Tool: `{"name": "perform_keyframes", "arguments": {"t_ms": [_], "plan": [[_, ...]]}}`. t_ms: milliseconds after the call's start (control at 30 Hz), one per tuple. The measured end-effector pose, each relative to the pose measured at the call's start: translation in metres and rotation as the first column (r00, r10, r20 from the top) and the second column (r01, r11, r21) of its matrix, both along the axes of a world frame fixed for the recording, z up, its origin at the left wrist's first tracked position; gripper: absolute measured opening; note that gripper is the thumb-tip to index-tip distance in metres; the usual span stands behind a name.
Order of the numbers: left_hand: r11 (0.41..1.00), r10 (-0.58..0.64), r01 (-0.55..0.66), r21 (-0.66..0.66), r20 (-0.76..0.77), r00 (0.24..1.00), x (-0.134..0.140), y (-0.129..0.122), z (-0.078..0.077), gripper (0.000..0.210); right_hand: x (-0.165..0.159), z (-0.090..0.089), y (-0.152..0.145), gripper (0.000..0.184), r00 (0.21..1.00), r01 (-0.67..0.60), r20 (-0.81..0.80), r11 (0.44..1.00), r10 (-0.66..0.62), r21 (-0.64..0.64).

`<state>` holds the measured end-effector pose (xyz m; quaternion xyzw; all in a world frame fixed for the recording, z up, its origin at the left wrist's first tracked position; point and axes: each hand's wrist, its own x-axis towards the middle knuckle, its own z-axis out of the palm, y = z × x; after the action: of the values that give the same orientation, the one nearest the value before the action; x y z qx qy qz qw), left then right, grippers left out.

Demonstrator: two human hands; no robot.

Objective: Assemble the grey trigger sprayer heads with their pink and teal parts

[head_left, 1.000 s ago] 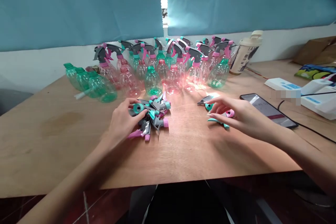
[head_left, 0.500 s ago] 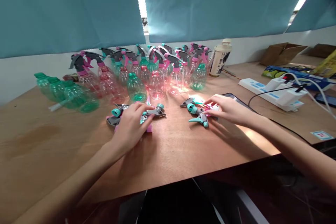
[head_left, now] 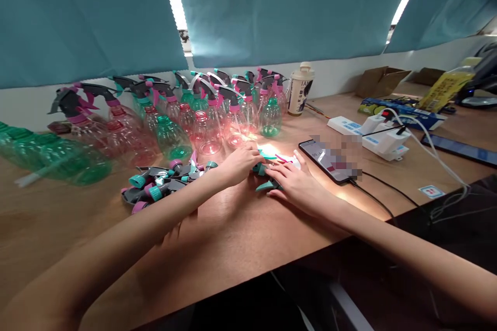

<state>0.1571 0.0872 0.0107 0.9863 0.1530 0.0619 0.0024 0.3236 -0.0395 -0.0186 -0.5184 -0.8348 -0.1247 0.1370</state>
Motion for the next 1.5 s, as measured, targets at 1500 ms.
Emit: {"name": "perform_keyframes", "arguments": {"t_ms": [1500], "plan": [[0.785,0.511,-0.191,-0.590,0.440,0.738,-0.082,-0.120,-0.033,0.042,-0.052,0.045,-0.045,0.018,0.877,-0.213,-0.479,0.860,-0.040,-0.463]]}}
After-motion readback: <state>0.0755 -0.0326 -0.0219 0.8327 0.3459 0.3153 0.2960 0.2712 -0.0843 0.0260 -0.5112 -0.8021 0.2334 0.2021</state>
